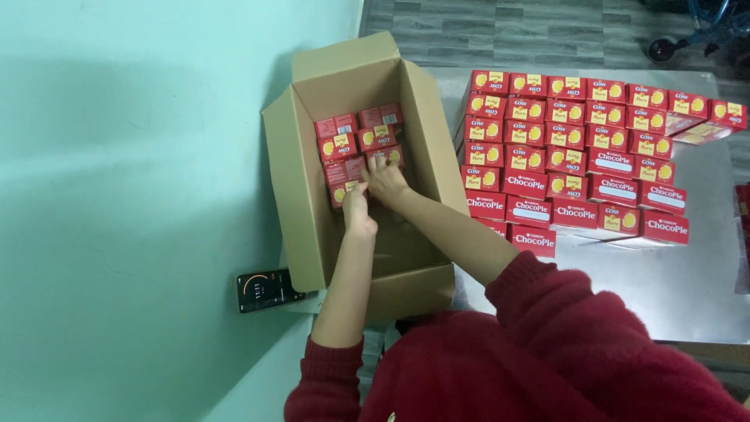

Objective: Arranging small snack boxes on a table and packing them into a larger cardboard shipping box.

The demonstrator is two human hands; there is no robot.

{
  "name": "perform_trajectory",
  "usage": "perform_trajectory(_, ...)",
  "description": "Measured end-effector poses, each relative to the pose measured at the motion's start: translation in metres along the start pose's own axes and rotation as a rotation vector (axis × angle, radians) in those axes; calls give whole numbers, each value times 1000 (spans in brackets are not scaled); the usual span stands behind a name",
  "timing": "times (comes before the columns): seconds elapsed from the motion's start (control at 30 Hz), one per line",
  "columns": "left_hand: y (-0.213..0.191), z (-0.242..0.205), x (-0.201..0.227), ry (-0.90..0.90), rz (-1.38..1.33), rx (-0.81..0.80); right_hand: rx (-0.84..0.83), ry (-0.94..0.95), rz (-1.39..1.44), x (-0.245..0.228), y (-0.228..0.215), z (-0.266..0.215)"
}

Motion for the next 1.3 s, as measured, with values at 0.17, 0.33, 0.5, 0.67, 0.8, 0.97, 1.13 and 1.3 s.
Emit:
perform_trajectory(0.17,6,3,1,-42,-25,26,-2,41,42,3,-12,-7)
perform_trajectory(0.33,4,39,-6,128,-12,58,-127,90,299,16,-30,-5)
perform_trajectory(0.5,26,-31,41,209,68,16,53,101,415,56,-75,-34)
perform_trajectory(0.67,85,-53,71,199,179,-12,364,-41,561,145,-127,-105)
perform_trajectory(0.8,193,-156,84,389,366,-246,767,99,646,228,-143,-187)
perform_trajectory(0.97,294,-176,1,481,707,-592,835,251,687,317,-74,-268)
perform_trajectory(1.13,385,-213,-137,436,985,-1035,626,531,716,405,29,-373)
perform_trajectory(1.3,456,-234,-291,367,1302,-1308,457,807,667,475,94,-507)
Point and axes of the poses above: each hand's wrist, its own z-axis towards the middle knuckle, its own y-axis out of the palm, x = y × z, the point moved 6 cm from there along z, towards the middle knuckle, and after that the axes turned 9 degrees about -z, right-handed, at the moved point
